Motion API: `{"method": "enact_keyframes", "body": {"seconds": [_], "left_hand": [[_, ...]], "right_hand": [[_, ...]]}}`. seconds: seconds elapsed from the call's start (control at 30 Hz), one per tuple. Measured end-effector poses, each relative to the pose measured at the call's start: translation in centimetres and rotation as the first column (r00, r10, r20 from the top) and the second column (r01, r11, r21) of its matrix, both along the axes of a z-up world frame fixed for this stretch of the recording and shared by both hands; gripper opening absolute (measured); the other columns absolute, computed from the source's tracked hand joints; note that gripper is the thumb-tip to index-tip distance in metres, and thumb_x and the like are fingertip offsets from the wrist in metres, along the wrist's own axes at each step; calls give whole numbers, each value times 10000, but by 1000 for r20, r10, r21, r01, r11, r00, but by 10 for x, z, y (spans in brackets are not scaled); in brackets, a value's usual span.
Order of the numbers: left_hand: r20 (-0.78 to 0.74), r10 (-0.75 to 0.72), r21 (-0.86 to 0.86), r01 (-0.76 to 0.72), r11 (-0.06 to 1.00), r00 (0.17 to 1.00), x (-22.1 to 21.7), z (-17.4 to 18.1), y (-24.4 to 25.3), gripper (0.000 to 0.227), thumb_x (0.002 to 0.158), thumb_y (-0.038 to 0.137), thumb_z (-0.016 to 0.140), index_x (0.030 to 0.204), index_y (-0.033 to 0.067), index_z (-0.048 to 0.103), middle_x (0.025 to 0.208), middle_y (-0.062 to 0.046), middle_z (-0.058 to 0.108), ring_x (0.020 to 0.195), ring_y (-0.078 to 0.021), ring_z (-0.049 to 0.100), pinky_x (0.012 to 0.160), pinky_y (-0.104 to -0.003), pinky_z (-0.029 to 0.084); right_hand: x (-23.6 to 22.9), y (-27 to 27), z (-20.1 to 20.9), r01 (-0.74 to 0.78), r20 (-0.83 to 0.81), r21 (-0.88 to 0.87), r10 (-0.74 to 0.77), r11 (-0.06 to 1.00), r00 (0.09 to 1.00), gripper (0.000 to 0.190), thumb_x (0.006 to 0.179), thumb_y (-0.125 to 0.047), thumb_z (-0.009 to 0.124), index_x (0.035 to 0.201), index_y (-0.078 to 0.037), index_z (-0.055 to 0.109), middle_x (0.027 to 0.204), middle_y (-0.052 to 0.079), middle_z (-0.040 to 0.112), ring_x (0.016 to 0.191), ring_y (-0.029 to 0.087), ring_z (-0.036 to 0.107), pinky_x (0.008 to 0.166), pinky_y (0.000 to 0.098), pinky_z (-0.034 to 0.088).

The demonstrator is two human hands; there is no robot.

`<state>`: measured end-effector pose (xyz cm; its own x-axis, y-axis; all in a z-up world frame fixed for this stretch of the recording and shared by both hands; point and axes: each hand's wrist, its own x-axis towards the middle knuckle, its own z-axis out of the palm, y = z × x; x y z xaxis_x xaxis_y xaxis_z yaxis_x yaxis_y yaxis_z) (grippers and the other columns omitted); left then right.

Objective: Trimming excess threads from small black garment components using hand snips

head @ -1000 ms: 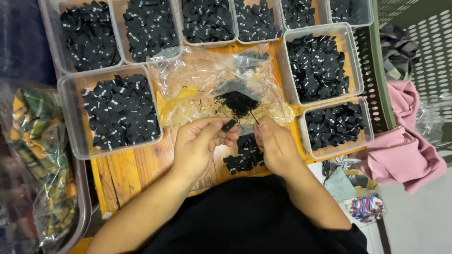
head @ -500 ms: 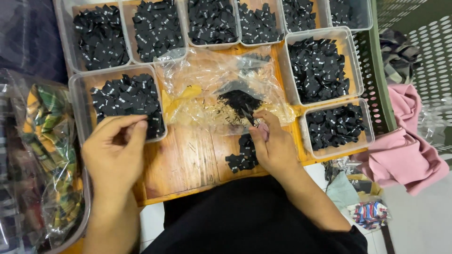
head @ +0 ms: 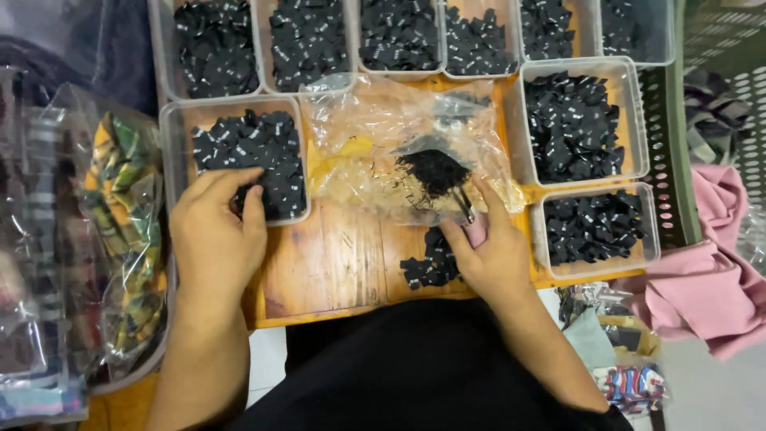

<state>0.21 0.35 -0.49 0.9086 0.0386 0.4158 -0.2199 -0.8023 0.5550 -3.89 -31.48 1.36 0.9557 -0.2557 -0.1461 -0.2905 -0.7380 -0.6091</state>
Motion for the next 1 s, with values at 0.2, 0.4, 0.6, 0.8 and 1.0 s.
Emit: {"method": "enact_keyframes", "body": {"seconds": [0.2,0.4,0.6,0.8,1.0], "left_hand": [[96,-177,-89,185,979,980,-13,26,-30,151,907,18,772,1047,60,804,964,-144,680,930,-392,655,844,-447,505],[-32,-588,-168,576,800,808,-40,2,-107,88,902,157,727,914,90,782,876,-131,716,888,-356,694,824,-450,549],[-155,-637,61,651,757,755,-52,-36,-130,131,896,135,675,955,99,787,897,-118,682,874,-323,658,804,-444,541],[-154,-604,130,622,772,782,-51,-55,-138,168,917,178,620,981,126,766,858,-67,634,844,-280,656,748,-401,555],[-164,-583,103,602,792,796,-48,-56,-137,109,887,234,676,896,152,747,841,-49,616,817,-272,645,704,-404,551]], "right_hand": [[2,-26,-51,104,138,-69,-94,992,986,209,903,-437,778,1046,-285,758,733,116,720,836,343,742,713,426,581],[3,-12,-22,97,222,53,-107,994,969,273,911,-324,765,1136,-172,739,793,211,719,888,415,726,742,476,566],[0,-17,-21,84,163,51,-91,995,982,326,923,-357,746,1202,-191,726,864,187,740,955,383,727,810,489,568],[-1,-17,-18,75,94,64,-81,995,992,324,944,-364,714,1225,-203,711,849,167,742,928,354,734,813,483,571],[-2,-18,-23,58,148,84,-70,995,987,304,937,-327,739,1196,-170,717,866,200,740,949,398,725,798,490,568]]}}
